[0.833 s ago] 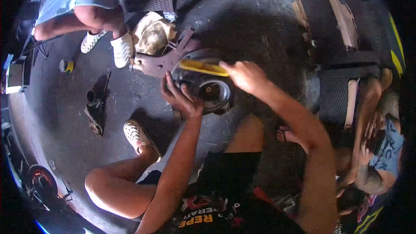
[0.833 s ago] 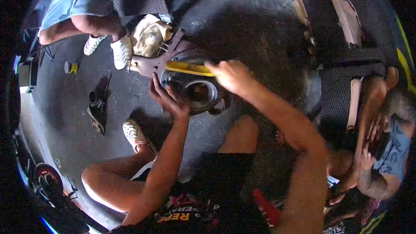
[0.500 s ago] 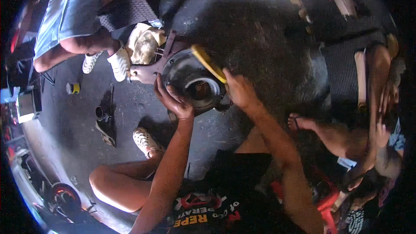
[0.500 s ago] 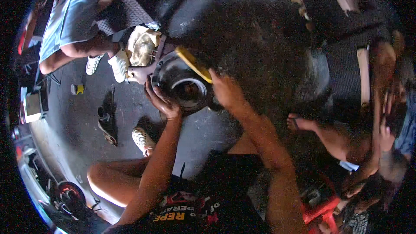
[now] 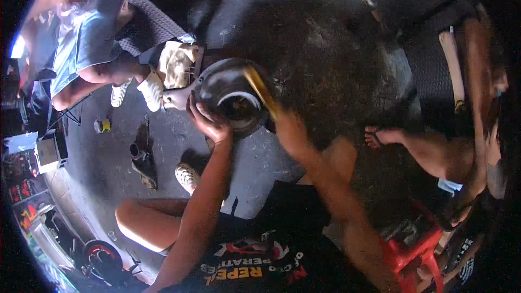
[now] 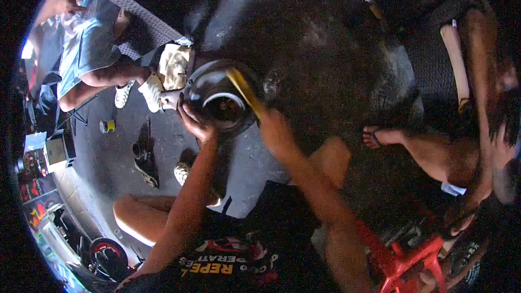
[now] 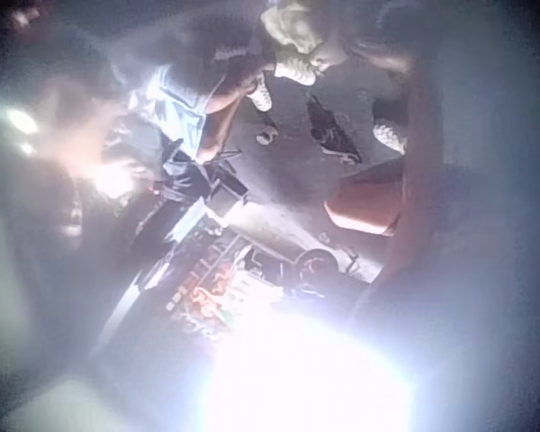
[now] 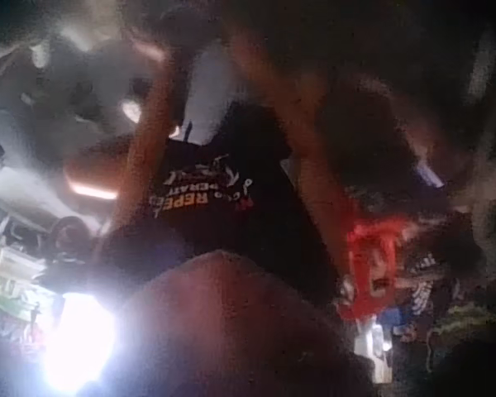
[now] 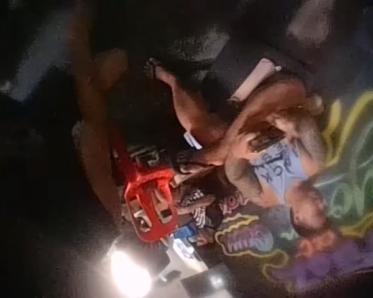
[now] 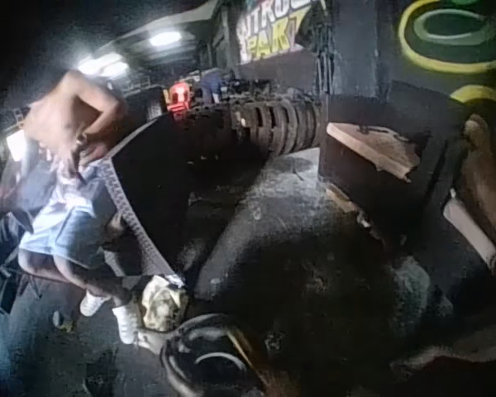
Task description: The person hits a metal turbocharger housing with a mallet and wipes its internal and external surfaces with a cloth.
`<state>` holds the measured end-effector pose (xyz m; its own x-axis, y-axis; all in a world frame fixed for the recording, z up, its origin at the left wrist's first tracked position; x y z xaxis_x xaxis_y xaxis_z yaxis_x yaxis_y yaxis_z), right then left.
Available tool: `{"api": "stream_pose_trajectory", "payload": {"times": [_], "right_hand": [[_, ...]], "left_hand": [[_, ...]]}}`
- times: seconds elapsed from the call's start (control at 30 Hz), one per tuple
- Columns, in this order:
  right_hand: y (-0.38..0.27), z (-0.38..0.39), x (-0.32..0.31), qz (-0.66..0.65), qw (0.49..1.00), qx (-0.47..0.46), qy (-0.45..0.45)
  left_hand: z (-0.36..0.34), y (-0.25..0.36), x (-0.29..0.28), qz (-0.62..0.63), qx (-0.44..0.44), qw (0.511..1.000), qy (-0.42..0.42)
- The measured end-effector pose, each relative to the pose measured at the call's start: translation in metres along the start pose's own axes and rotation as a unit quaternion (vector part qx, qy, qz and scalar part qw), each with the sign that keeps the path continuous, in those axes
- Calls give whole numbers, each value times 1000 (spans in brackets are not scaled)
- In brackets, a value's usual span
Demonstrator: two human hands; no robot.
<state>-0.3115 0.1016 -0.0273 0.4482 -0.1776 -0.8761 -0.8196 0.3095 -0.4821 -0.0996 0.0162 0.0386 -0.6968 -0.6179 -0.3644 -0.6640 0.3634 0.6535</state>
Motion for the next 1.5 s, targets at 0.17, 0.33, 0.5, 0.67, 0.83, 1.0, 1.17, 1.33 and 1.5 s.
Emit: {"api": "stream_pose_trajectory", "payload": {"times": [0.17, 0.33, 0.5, 0.67, 0.83, 1.0, 1.17, 1.33, 1.5], "right_hand": [[-20, -12, -27, -6, 976, -38, -214], [-42, -45, -37, -3, 974, -58, -220], [6, 54, -27, -139, 970, 73, -184], [3, 18, -12, -187, 915, 231, -272], [9, 6, -6, -129, 972, 132, -143], [11, -64, -8, 33, 943, 114, -311], [26, -49, -2, 15, 990, -30, -137], [-1, -75, -6, 94, 953, 64, -281], [12, -83, -24, 83, 952, 34, -293]], "left_hand": [[-9, -2, -18, -53, 27, 998, -5], [-8, 2, -2, -38, 14, 999, -12], [-11, 4, -14, -35, 81, 996, -26], [-4, -20, -4, -29, 12, 998, -47], [-6, -7, -9, -30, 3, 999, -29], [-8, 16, 3, -27, -1, 996, -81], [-13, 4, -10, -46, -4, 997, -62], [-13, 8, -6, -36, -3, 998, -54], [-16, 12, -6, -19, -11, 999, -46]]}}
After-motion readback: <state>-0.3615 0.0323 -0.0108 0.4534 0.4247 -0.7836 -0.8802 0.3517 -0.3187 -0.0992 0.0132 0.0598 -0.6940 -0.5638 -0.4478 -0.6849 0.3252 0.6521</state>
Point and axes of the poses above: each hand's wrist, its own z-axis away from the middle knuckle, its own x-axis out of the palm, y = z × x, the point moved 6 cm from there along -z, towards the middle knuckle, and after that the axes turned 13 degrees about x, right-handed, at the moved point
